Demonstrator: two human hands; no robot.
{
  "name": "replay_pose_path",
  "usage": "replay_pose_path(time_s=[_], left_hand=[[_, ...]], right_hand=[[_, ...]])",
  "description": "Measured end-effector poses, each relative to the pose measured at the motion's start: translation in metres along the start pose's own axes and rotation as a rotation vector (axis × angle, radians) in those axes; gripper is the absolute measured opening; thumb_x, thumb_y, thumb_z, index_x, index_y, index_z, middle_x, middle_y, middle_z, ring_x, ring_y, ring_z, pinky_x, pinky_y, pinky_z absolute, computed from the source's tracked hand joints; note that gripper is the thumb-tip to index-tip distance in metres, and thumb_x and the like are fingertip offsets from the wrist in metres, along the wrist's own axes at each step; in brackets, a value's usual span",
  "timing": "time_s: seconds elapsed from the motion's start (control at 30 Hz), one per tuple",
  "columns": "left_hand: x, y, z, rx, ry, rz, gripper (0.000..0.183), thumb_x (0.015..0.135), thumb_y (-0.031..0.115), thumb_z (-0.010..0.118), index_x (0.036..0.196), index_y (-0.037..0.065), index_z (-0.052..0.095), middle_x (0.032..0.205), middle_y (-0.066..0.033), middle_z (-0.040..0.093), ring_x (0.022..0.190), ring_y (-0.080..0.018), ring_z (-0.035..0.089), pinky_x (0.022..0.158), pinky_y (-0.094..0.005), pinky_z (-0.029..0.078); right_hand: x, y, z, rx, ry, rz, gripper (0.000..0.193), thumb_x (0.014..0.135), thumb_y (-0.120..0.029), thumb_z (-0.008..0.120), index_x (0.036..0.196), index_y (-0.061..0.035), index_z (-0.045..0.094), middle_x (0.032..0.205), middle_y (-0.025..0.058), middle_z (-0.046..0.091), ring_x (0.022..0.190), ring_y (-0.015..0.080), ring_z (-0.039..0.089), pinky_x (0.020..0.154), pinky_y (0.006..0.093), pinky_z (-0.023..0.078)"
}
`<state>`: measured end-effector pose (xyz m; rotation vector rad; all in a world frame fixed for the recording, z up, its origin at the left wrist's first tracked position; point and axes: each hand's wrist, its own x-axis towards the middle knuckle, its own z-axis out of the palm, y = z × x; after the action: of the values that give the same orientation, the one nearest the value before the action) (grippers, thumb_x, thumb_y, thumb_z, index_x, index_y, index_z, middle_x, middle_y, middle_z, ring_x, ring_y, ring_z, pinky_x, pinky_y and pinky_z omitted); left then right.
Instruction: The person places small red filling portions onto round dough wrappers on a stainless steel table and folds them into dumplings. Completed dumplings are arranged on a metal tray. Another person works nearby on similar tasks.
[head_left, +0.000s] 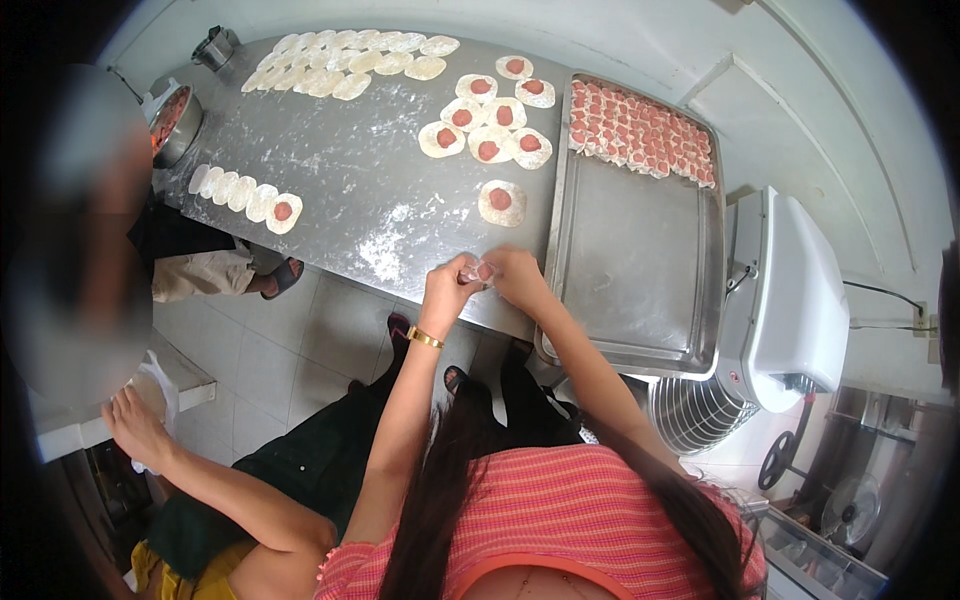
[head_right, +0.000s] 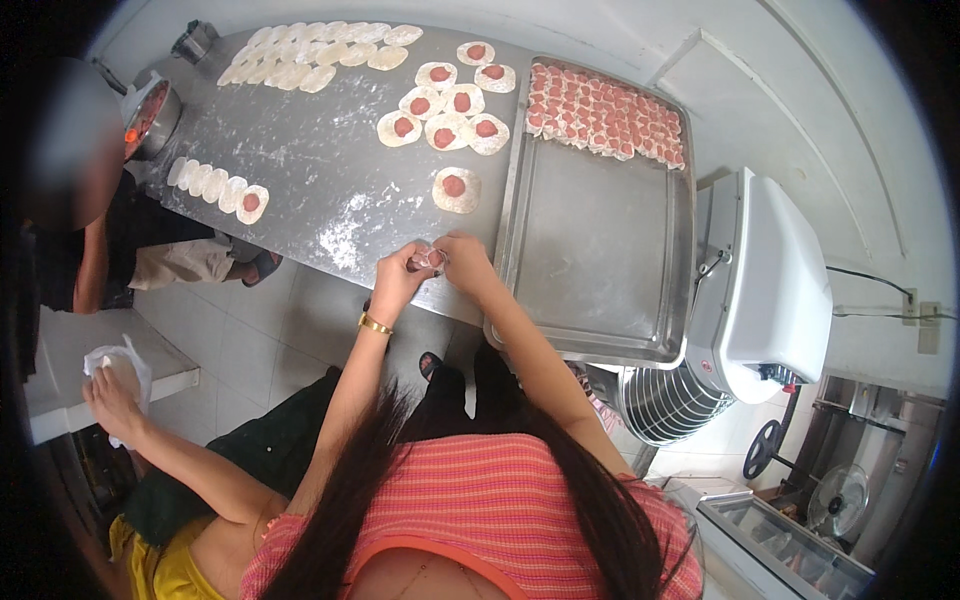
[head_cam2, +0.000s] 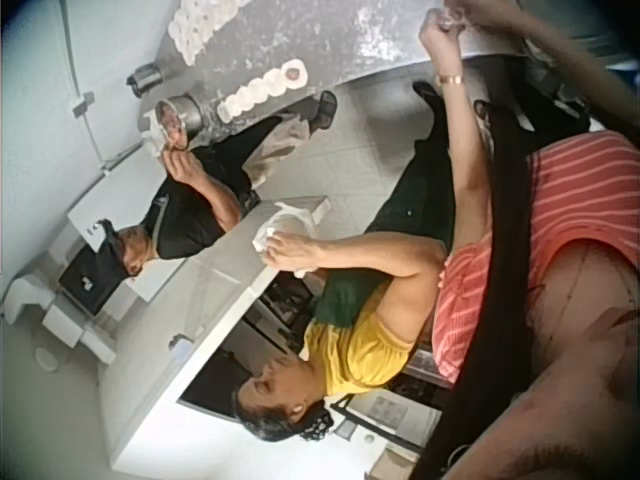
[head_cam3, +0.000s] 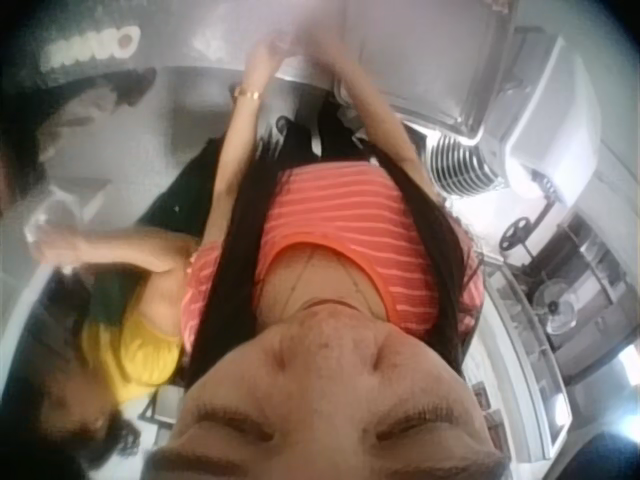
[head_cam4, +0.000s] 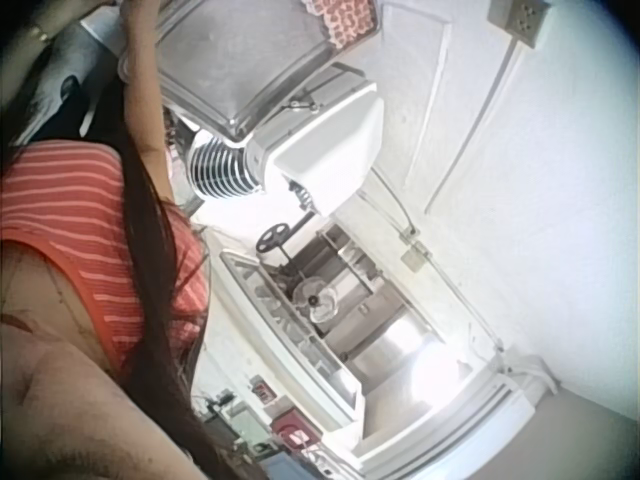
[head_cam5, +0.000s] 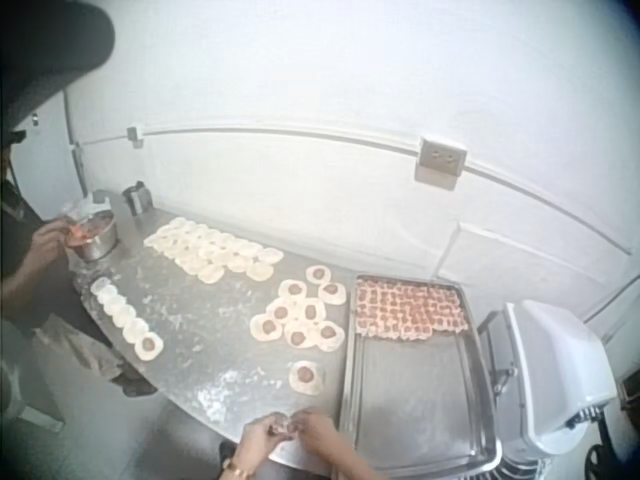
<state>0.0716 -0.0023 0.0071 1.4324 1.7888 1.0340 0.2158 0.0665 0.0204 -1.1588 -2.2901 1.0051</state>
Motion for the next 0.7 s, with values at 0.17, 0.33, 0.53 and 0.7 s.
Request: replay_pose_path(time_s=[0.17, 0.33, 0.53, 0.7], left_hand=[[0.004, 0.008, 0.0, 0.04, 0.013, -0.052, 0.024, 0.066, 0.006, 0.076, 0.086, 0.002, 0.063, 0.07, -0.0124, 0.065, 0.061, -0.0175, 0.063, 0.058, -0.0295, 0.048], [0.004, 0.008, -0.005, 0.064, 0.018, -0.044, 0.026, 0.067, 0.006, 0.076, 0.089, 0.003, 0.064, 0.069, -0.0137, 0.064, 0.061, -0.0193, 0.062, 0.058, -0.0305, 0.048], [0.004, 0.001, -0.013, 0.003, 0.043, -0.044, 0.024, 0.067, 0.004, 0.073, 0.088, 0.002, 0.062, 0.066, -0.0128, 0.062, 0.058, -0.0208, 0.06, 0.057, -0.0304, 0.047], [0.02, -0.003, -0.009, 0.086, 0.129, -0.088, 0.021, 0.071, 0.002, 0.067, 0.092, 0.001, 0.064, 0.069, -0.0144, 0.063, 0.059, -0.0221, 0.061, 0.059, -0.0313, 0.048]], right_hand=[[0.005, 0.006, 0.006, 0.083, 0.154, -0.062, 0.027, 0.066, 0.005, 0.056, 0.09, -0.0045, 0.065, 0.083, 0.0161, 0.06, 0.081, 0.0367, 0.06, 0.071, 0.0399, 0.048], [0.001, 0.006, 0.01, 0.019, 0.092, 0.014, 0.032, 0.065, 0.007, 0.055, 0.095, -0.004, 0.063, 0.086, 0.0166, 0.059, 0.082, 0.0366, 0.059, 0.072, 0.0405, 0.048], [-0.008, -0.009, 0.011, 0.01, 0.277, -0.068, 0.031, 0.067, 0.003, 0.058, 0.097, -0.0042, 0.061, 0.096, 0.0154, 0.057, 0.088, 0.0366, 0.057, 0.074, 0.0439, 0.047], [-0.004, 0.012, 0.018, 0.054, 0.244, -0.14, 0.026, 0.067, 0.002, 0.062, 0.092, -0.0051, 0.06, 0.086, 0.0113, 0.056, 0.081, 0.0329, 0.058, 0.068, 0.0396, 0.047]])
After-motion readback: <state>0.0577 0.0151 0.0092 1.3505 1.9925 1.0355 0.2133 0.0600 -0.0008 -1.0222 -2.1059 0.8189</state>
